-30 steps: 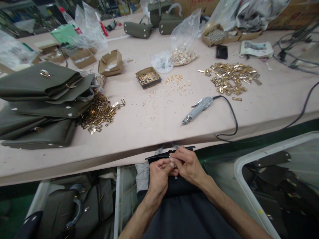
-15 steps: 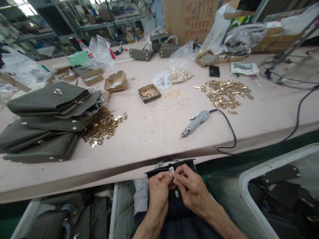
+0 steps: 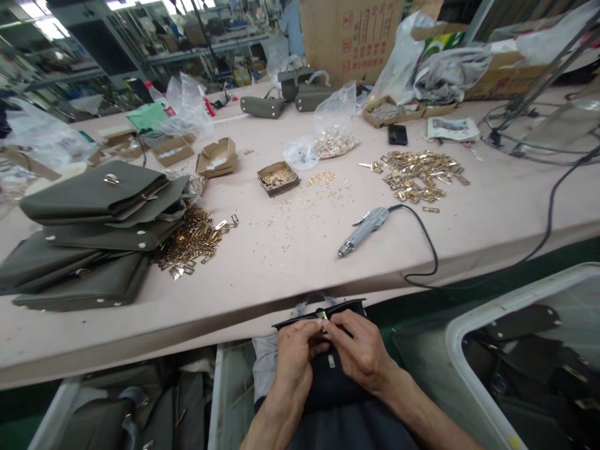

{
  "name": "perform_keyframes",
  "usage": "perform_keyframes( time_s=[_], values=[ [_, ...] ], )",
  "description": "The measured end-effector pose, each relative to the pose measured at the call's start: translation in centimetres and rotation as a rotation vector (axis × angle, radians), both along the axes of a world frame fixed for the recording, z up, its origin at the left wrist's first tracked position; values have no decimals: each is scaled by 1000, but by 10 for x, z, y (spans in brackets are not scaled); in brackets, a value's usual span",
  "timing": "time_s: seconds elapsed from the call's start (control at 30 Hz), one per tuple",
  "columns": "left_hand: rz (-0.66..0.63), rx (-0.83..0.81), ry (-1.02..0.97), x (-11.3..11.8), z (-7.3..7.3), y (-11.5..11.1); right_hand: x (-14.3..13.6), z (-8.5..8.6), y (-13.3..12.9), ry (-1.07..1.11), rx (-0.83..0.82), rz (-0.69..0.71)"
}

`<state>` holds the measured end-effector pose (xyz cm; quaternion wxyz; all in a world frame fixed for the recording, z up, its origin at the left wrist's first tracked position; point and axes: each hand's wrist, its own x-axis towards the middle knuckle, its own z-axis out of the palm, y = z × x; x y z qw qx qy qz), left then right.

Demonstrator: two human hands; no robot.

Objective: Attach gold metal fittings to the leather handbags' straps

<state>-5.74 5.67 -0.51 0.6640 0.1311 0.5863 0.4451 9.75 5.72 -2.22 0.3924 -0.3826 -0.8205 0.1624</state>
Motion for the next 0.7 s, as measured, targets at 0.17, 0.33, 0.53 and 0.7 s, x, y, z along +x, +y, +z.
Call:
perform_keyframes(
  time_s=[0.17, 0.33, 0.53, 0.7],
  values=[
    [-50, 296, 428, -3, 10, -8, 1, 20, 18, -13, -112, 13],
    [-175, 487, 462, -5, 13, -13, 1, 38, 28, 66, -232, 76],
    [-166, 470, 359, 0, -9, -8, -2, 37, 35, 228, -397, 42],
    [-137, 467, 298, 4, -14, -4, 1, 28, 37, 245, -588, -11]
  ],
)
